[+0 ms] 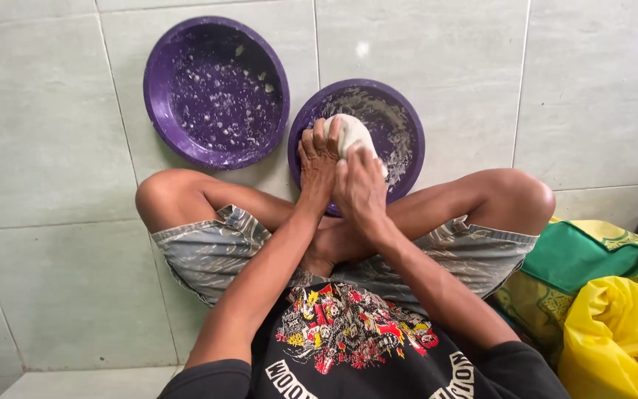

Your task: Kneading and shaping a ball of dough in a bowl while sitting on the floor

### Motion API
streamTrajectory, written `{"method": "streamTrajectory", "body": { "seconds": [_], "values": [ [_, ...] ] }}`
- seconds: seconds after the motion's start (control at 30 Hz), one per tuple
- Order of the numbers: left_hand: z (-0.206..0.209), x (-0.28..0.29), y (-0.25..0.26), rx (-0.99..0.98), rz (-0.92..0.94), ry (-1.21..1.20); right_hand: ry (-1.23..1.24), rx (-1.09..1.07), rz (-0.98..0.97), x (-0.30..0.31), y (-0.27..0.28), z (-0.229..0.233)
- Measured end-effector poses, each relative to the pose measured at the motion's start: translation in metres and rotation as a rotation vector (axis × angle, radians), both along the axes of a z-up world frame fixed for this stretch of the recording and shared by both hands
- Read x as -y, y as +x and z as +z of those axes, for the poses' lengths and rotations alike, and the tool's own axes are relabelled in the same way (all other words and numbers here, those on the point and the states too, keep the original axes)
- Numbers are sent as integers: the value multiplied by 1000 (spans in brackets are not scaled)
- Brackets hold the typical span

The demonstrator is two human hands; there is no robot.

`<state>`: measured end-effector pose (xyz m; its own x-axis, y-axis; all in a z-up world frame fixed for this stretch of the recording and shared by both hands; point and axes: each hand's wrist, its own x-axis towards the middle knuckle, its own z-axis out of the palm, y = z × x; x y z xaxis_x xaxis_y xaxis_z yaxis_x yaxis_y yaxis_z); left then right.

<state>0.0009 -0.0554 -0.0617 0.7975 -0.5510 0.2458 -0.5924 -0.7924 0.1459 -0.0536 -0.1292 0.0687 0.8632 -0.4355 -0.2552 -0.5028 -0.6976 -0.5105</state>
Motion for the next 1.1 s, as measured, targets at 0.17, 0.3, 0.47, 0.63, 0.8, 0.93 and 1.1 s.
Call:
{"method": "streamTrajectory", "body": {
  "seconds": [0.17,0.3,0.47,0.63,0.8,0.93,1.1],
  "values": [
    [1,-4,9,-153,-83,22,-77,139,40,46,-11,-32],
    [6,-25,57,-696,-448,-243,-363,482,48,85,13,-58],
    [88,-53,65,-728,-261,-375,-331,382,68,26,48,-63],
    [96,-83,63,-591,-98,-610,-504,376,79,11,58,-82],
    [58,-52,47,-398,-122,-699,-527,483,164,27,77,-97],
    [58,-13,26,-199,-142,-592,-331,586,157,54,69,-107],
    [40,25,26,95,-22,-283,246,605,-109,90,38,-38]
  ]
}}
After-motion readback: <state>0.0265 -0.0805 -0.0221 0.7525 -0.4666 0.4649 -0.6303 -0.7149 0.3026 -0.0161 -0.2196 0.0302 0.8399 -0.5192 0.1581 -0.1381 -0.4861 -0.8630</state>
